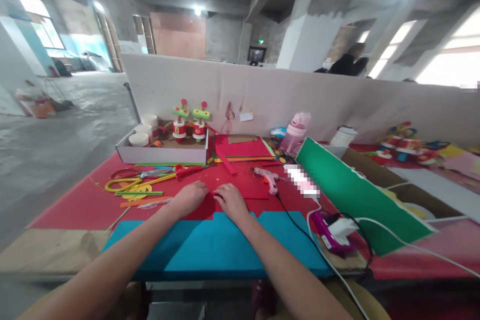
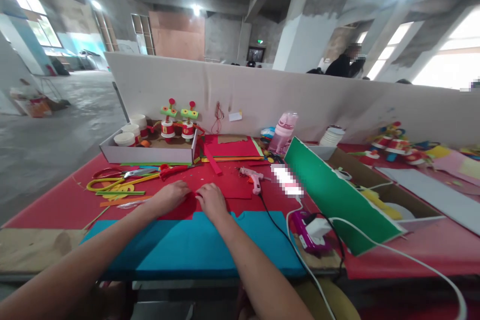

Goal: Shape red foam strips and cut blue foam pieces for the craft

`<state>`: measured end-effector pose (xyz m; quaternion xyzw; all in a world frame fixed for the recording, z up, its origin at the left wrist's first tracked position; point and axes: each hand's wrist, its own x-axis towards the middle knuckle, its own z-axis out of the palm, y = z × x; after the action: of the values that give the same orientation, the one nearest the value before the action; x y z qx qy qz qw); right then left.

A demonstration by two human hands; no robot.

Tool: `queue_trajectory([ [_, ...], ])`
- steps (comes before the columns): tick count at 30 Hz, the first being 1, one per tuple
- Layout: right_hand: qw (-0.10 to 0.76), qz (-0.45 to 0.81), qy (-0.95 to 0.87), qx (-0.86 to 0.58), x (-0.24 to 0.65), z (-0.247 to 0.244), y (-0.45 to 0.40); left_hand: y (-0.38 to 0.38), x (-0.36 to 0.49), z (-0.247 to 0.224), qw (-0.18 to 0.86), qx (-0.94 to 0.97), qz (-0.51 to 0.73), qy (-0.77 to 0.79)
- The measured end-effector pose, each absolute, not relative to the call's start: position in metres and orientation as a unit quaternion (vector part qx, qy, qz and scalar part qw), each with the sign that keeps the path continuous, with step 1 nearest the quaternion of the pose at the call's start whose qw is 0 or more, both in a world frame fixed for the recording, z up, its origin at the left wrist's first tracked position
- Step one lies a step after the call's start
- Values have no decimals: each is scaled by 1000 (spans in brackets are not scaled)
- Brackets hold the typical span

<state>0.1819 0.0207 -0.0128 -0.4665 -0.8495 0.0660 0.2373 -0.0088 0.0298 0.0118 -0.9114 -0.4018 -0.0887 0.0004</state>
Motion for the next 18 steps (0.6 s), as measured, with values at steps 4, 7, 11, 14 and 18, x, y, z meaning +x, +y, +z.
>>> queue_trajectory([
  [4, 229, 55, -852, -467, 186, -9, 19, 31, 4, 8, 57, -902, -45, -425],
  [7, 219, 54, -851, -473, 189, -7, 20, 30, 10, 9, 76, -892, -35, -444],
  [11, 207, 43, -853, -478, 194, -8, 21, 27, 14, 6, 87, -897, -39, -432],
  [14, 207, 34, -857, -471, 200, -10, 21, 24, 9, 3, 82, -901, -55, -423],
  [18, 225, 33, -855, -466, 213, -13, 22, 21, 2, 3, 78, -896, -51, -434],
])
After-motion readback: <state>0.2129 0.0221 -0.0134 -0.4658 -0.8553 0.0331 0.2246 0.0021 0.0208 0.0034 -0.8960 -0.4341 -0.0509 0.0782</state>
